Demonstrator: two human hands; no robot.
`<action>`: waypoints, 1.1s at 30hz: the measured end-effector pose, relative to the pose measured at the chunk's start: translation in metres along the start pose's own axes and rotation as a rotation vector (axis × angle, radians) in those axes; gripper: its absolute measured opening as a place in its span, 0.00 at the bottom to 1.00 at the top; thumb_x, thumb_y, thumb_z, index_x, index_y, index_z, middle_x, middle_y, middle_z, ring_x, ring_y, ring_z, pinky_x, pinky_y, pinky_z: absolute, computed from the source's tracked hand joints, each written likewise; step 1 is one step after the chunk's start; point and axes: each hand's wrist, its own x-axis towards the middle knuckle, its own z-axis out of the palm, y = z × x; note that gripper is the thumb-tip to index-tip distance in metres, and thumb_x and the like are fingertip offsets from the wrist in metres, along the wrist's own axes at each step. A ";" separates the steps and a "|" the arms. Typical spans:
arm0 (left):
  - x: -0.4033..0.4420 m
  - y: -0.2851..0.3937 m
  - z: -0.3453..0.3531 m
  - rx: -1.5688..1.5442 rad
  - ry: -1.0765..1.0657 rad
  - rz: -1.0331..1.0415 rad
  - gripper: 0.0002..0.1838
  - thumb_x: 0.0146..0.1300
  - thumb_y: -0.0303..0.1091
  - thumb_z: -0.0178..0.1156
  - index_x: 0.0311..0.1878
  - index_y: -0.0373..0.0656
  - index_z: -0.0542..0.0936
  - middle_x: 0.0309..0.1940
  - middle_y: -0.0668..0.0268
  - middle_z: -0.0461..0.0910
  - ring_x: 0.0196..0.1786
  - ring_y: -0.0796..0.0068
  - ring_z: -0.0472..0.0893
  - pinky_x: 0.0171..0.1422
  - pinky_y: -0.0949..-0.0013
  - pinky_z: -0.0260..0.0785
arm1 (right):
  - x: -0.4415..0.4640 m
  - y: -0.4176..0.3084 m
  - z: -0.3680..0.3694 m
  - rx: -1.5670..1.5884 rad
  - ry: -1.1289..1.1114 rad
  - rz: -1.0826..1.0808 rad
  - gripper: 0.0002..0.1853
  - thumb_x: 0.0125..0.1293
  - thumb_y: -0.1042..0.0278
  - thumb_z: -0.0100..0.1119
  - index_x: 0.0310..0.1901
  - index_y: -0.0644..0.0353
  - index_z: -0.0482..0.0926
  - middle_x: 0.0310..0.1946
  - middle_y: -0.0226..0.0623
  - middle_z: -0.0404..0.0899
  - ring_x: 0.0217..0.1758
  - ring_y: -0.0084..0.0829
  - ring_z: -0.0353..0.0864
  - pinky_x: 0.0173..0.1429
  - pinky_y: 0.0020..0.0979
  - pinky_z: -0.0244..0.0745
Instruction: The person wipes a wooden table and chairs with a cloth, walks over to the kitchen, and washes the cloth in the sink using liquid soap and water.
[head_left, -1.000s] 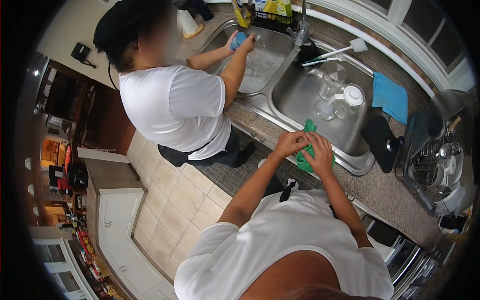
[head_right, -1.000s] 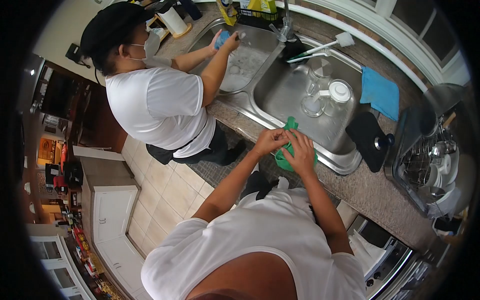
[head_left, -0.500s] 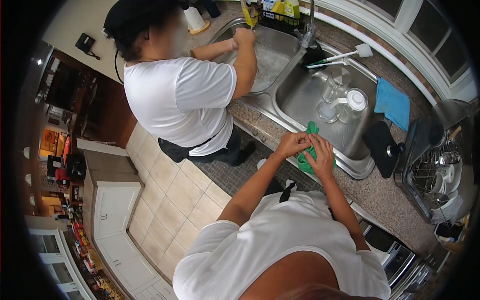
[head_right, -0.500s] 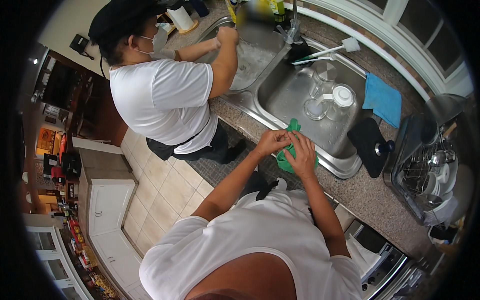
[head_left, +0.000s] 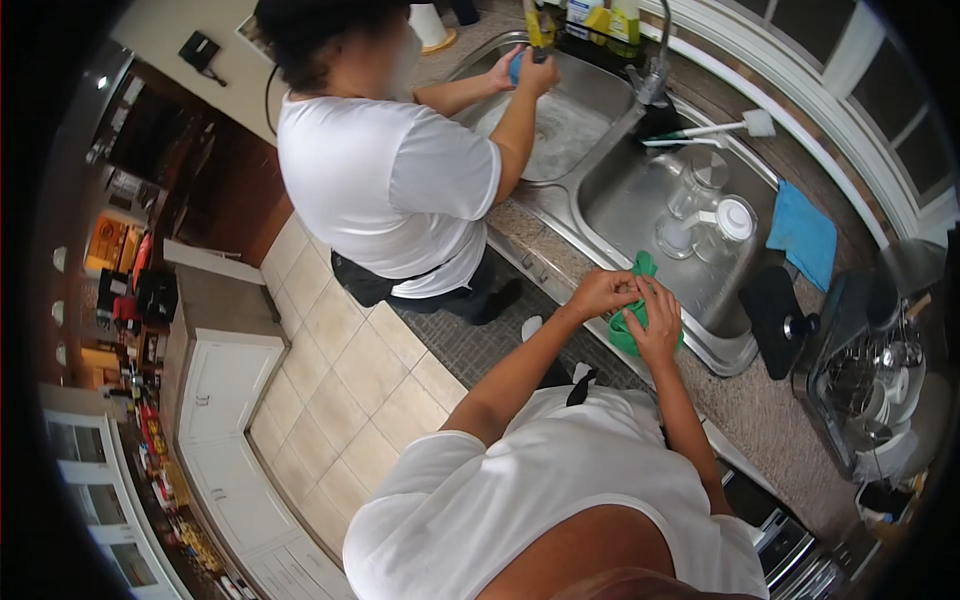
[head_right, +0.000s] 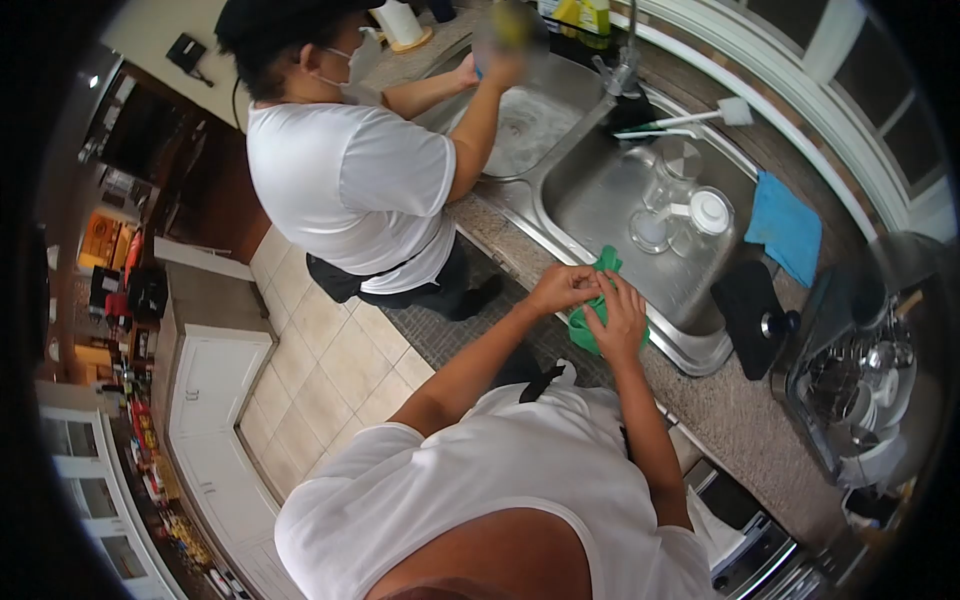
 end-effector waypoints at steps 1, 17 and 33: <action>0.000 0.002 0.000 0.050 0.010 0.022 0.10 0.56 0.38 0.66 0.33 0.42 0.79 0.20 0.70 0.77 0.21 0.84 0.74 0.26 0.74 0.67 | 0.000 0.001 0.001 -0.001 -0.002 -0.009 0.28 0.55 0.56 0.62 0.58 0.57 0.74 0.57 0.40 0.72 0.58 0.42 0.71 0.60 0.43 0.63; -0.004 0.002 -0.004 0.106 0.054 0.114 0.11 0.55 0.42 0.64 0.28 0.44 0.79 0.16 0.68 0.79 0.19 0.76 0.81 0.25 0.72 0.70 | -0.003 0.002 0.012 -0.036 0.013 -0.067 0.26 0.59 0.58 0.59 0.59 0.58 0.73 0.58 0.41 0.72 0.59 0.46 0.71 0.62 0.45 0.62; -0.007 0.007 -0.006 0.136 0.040 0.131 0.12 0.55 0.42 0.63 0.28 0.42 0.79 0.15 0.67 0.79 0.19 0.76 0.81 0.25 0.73 0.71 | -0.005 -0.001 0.008 -0.004 -0.024 -0.048 0.25 0.64 0.55 0.54 0.61 0.58 0.71 0.59 0.42 0.71 0.61 0.46 0.70 0.63 0.45 0.60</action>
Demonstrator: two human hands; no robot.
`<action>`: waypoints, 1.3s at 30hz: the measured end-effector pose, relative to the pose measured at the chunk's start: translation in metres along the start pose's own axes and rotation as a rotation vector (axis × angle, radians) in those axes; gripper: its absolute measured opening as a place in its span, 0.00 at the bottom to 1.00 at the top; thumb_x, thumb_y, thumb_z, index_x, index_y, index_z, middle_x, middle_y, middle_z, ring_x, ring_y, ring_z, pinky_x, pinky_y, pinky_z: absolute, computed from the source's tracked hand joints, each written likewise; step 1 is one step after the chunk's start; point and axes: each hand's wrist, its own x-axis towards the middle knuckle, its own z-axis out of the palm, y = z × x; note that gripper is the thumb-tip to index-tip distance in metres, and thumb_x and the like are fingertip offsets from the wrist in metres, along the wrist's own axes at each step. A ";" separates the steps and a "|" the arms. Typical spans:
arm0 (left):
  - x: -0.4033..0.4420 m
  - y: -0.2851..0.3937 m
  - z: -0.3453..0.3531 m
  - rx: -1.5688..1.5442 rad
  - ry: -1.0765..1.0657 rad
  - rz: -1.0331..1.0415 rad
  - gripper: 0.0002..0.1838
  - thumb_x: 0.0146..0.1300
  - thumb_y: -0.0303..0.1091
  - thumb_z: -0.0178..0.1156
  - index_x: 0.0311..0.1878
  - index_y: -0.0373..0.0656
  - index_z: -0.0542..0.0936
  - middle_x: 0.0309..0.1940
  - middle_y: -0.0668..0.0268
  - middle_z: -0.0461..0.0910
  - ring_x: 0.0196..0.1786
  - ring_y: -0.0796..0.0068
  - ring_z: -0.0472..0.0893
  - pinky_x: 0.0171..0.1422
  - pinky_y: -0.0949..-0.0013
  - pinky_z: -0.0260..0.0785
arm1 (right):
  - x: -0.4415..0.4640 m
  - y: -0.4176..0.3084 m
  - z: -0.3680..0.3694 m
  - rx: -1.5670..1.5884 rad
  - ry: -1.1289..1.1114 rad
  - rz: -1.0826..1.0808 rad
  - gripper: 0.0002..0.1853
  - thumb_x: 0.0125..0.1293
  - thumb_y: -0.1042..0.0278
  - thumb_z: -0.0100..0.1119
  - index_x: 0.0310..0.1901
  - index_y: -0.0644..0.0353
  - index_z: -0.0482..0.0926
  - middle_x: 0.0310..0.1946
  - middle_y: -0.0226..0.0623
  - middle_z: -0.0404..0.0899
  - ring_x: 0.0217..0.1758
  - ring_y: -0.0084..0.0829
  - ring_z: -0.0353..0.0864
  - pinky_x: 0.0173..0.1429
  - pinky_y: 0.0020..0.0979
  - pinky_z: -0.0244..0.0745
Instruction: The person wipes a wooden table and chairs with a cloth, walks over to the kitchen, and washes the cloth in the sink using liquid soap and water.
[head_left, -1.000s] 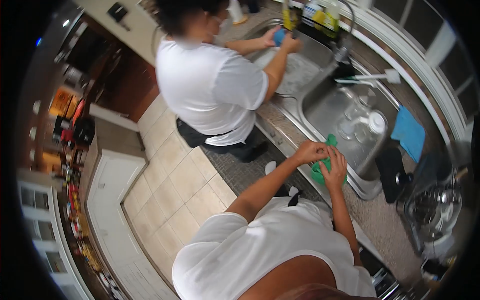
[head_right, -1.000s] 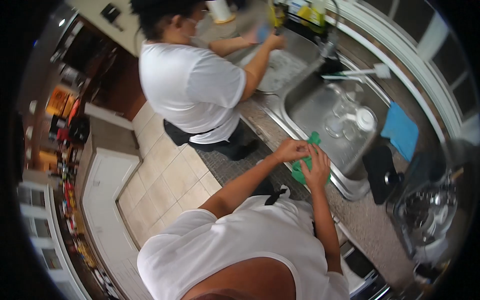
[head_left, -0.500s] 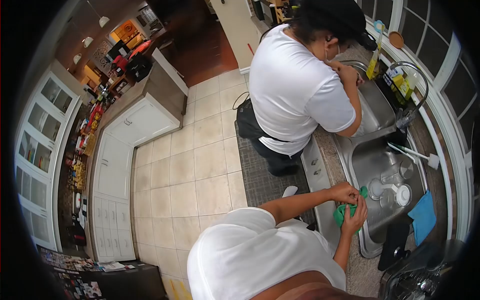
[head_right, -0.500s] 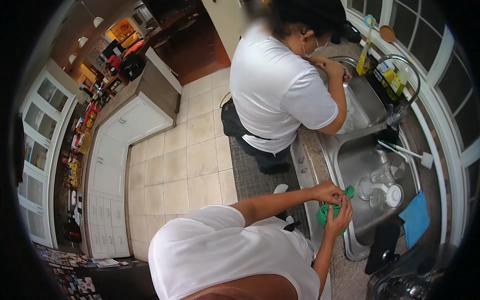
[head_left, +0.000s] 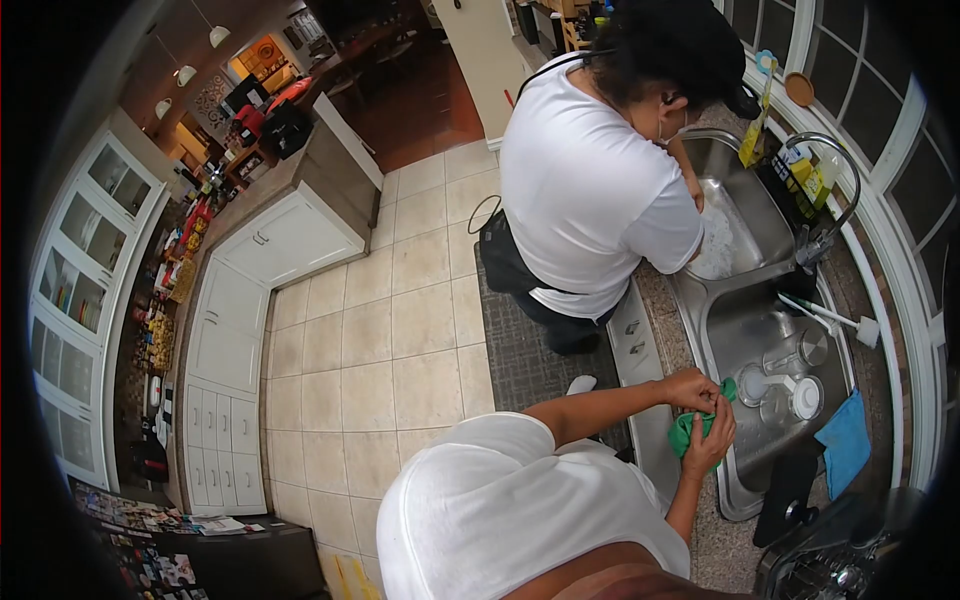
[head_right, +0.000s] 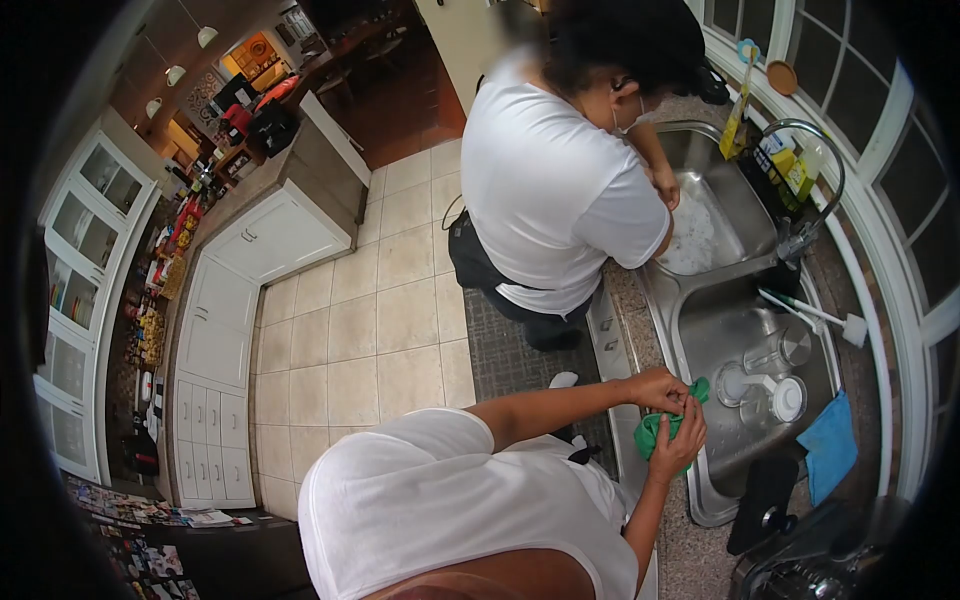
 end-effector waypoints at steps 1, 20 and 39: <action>0.000 0.000 0.000 0.007 -0.003 0.001 0.12 0.55 0.42 0.63 0.28 0.42 0.79 0.15 0.67 0.79 0.19 0.76 0.81 0.25 0.73 0.71 | 0.000 0.000 0.000 0.001 -0.002 0.003 0.26 0.64 0.55 0.54 0.61 0.58 0.71 0.59 0.42 0.71 0.61 0.46 0.69 0.63 0.45 0.60; -0.002 -0.008 0.000 0.059 0.063 0.061 0.12 0.53 0.43 0.65 0.28 0.45 0.80 0.18 0.68 0.79 0.22 0.72 0.81 0.28 0.68 0.70 | 0.000 0.002 0.001 0.073 0.008 -0.040 0.27 0.63 0.58 0.57 0.62 0.60 0.70 0.60 0.45 0.70 0.61 0.47 0.69 0.64 0.43 0.60; -0.011 -0.019 -0.047 -0.427 -0.026 -0.117 0.28 0.58 0.34 0.68 0.59 0.43 0.66 0.41 0.65 0.74 0.39 0.77 0.79 0.42 0.73 0.72 | 0.001 -0.021 -0.023 0.410 -0.038 0.576 0.28 0.55 0.71 0.66 0.59 0.60 0.72 0.53 0.40 0.73 0.57 0.37 0.71 0.62 0.34 0.64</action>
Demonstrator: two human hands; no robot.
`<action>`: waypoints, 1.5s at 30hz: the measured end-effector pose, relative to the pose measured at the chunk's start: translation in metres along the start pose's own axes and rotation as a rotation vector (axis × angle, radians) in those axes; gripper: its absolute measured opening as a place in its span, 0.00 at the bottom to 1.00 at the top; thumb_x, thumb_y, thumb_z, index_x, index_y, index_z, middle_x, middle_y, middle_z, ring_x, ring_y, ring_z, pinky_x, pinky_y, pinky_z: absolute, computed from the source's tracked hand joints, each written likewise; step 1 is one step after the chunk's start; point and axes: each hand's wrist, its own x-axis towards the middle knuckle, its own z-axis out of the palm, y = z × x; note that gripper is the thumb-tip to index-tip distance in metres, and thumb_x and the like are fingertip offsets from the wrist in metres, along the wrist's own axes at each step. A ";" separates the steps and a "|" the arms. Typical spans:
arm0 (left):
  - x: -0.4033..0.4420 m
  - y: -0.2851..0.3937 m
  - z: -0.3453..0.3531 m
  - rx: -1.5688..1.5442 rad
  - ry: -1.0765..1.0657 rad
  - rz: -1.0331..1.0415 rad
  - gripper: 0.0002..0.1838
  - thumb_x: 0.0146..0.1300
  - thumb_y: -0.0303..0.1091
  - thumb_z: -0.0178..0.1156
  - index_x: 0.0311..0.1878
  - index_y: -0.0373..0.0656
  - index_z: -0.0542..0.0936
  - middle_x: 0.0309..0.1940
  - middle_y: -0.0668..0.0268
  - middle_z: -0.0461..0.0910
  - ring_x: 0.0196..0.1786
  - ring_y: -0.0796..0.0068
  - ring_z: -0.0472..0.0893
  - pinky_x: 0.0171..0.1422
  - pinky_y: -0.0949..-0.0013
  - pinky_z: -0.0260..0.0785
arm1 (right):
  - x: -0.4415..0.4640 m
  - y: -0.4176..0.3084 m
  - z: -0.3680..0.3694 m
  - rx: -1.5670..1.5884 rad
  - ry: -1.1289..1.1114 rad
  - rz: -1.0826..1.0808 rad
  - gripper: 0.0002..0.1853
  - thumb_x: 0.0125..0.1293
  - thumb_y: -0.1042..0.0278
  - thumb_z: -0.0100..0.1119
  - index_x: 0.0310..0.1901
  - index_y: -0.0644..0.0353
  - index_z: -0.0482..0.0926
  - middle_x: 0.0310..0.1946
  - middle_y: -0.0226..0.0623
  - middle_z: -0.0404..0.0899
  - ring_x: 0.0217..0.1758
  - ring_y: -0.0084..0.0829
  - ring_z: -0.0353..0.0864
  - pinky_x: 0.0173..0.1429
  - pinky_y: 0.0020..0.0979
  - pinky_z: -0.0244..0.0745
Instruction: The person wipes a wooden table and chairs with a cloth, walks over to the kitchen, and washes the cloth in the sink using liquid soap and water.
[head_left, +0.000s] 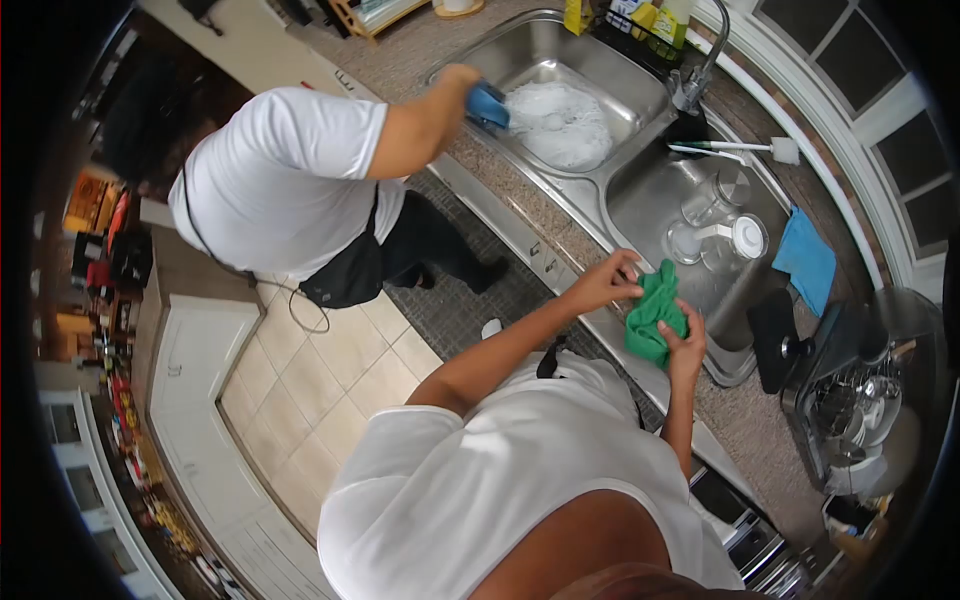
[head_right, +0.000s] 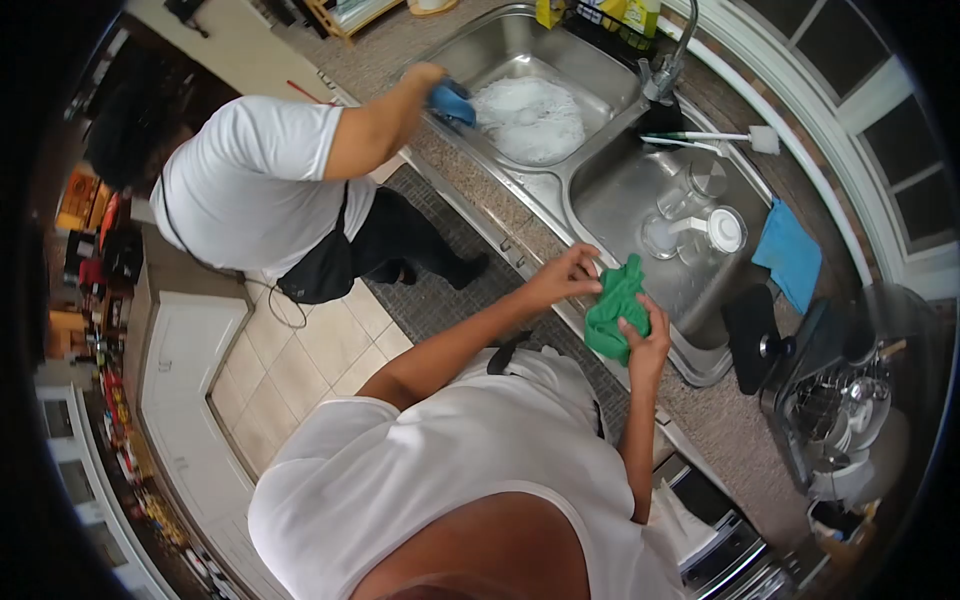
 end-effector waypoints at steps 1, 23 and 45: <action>-0.002 0.002 -0.014 -0.053 0.022 0.001 0.30 0.58 0.34 0.68 0.61 0.44 0.64 0.46 0.64 0.73 0.43 0.76 0.79 0.44 0.73 0.72 | 0.007 -0.018 0.008 0.189 0.011 0.068 0.27 0.55 0.73 0.65 0.59 0.61 0.72 0.53 0.39 0.74 0.56 0.35 0.72 0.61 0.32 0.64; -0.042 0.075 -0.298 -0.753 0.289 0.044 0.21 0.73 0.47 0.45 0.61 0.46 0.70 0.52 0.63 0.77 0.52 0.66 0.78 0.56 0.59 0.73 | 0.201 -0.137 0.106 0.036 0.283 -0.132 0.25 0.64 0.65 0.59 0.63 0.57 0.71 0.64 0.37 0.68 0.67 0.33 0.66 0.69 0.33 0.60; 0.107 0.104 -0.419 -0.765 0.304 -0.151 0.20 0.71 0.45 0.47 0.60 0.45 0.71 0.53 0.60 0.76 0.49 0.58 0.78 0.51 0.53 0.76 | 0.446 -0.087 0.115 -0.421 0.678 -0.048 0.15 0.63 0.57 0.58 0.33 0.63 0.77 0.28 0.52 0.78 0.37 0.54 0.77 0.41 0.47 0.69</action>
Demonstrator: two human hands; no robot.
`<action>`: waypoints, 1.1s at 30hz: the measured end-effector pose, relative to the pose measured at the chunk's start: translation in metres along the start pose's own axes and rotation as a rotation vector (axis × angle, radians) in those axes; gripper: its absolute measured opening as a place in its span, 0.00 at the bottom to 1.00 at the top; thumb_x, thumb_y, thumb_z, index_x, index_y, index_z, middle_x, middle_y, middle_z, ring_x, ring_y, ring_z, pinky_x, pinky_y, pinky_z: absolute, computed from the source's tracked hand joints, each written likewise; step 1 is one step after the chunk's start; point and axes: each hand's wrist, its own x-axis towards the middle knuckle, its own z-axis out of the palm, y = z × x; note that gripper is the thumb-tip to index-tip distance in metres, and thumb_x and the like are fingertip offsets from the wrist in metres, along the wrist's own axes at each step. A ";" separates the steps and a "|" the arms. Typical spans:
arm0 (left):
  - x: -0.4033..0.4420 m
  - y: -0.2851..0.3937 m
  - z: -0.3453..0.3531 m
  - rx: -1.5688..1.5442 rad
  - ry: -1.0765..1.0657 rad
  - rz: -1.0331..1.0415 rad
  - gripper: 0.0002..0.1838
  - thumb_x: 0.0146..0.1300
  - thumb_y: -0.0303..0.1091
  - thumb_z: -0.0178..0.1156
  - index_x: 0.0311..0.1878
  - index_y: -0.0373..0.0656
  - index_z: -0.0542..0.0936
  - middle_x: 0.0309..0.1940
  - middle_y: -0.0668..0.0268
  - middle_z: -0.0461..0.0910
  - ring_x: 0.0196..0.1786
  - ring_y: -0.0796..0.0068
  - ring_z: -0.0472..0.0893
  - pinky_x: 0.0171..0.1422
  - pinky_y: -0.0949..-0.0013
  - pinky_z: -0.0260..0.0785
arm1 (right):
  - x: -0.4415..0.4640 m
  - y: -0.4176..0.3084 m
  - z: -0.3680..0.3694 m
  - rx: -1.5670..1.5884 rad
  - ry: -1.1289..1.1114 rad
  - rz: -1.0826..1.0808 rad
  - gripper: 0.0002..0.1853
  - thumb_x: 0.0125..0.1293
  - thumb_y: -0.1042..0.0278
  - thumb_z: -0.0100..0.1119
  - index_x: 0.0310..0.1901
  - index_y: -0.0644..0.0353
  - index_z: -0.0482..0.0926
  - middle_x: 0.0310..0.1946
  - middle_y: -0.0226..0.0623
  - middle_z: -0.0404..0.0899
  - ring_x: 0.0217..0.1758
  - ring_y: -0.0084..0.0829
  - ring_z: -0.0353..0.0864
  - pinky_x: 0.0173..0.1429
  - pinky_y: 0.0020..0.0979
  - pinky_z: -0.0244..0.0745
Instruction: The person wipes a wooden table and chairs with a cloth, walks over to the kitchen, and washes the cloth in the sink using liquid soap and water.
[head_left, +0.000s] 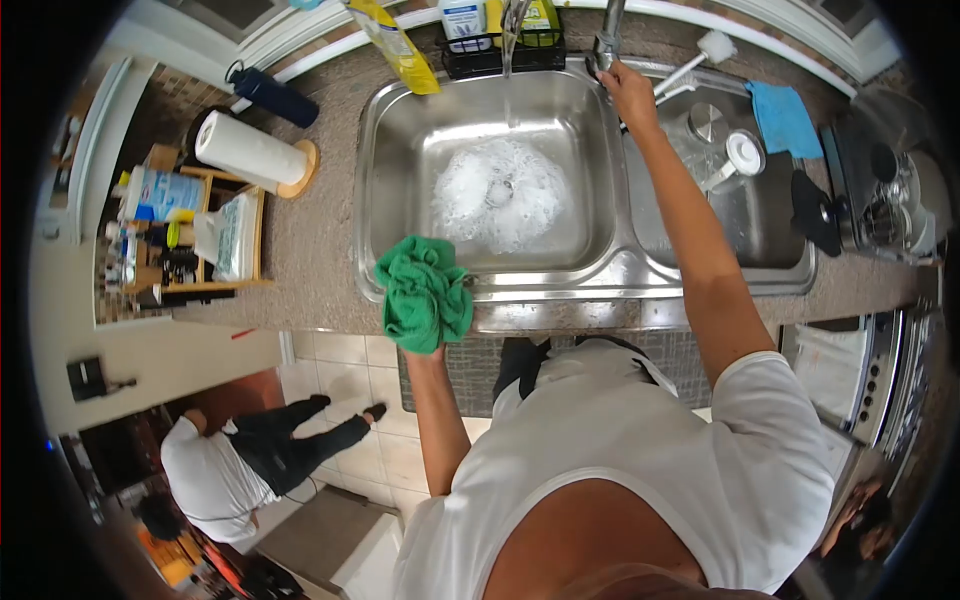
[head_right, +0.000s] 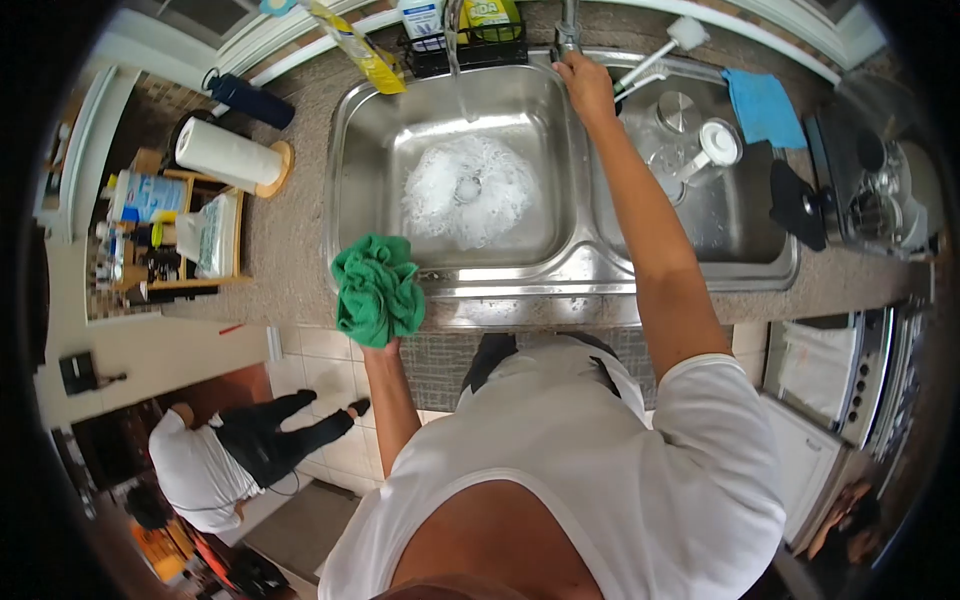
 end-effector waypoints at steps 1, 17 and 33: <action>0.016 0.005 0.001 0.034 -0.065 -0.027 0.20 0.71 0.46 0.46 0.60 0.46 0.71 0.53 0.60 0.76 0.51 0.58 0.78 0.53 0.53 0.75 | 0.002 0.003 0.002 0.002 -0.007 0.005 0.15 0.62 0.57 0.59 0.33 0.63 0.77 0.28 0.52 0.78 0.36 0.53 0.77 0.41 0.46 0.69; 0.222 -0.005 0.071 0.628 -0.539 -0.410 0.27 0.71 0.43 0.50 0.68 0.40 0.63 0.59 0.62 0.72 0.58 0.68 0.74 0.64 0.65 0.66 | -0.020 -0.121 0.096 1.260 -0.202 0.654 0.09 0.66 0.69 0.55 0.41 0.65 0.80 0.29 0.37 0.81 0.26 0.23 0.80 0.28 0.21 0.74; 0.290 -0.078 0.181 1.063 -0.807 0.167 0.24 0.55 0.38 0.66 0.55 0.45 0.77 0.42 0.58 0.81 0.47 0.67 0.80 0.55 0.65 0.69 | -0.059 -0.073 0.073 0.817 0.323 0.425 0.18 0.68 0.61 0.54 0.53 0.64 0.77 0.46 0.35 0.80 0.49 0.26 0.78 0.52 0.29 0.74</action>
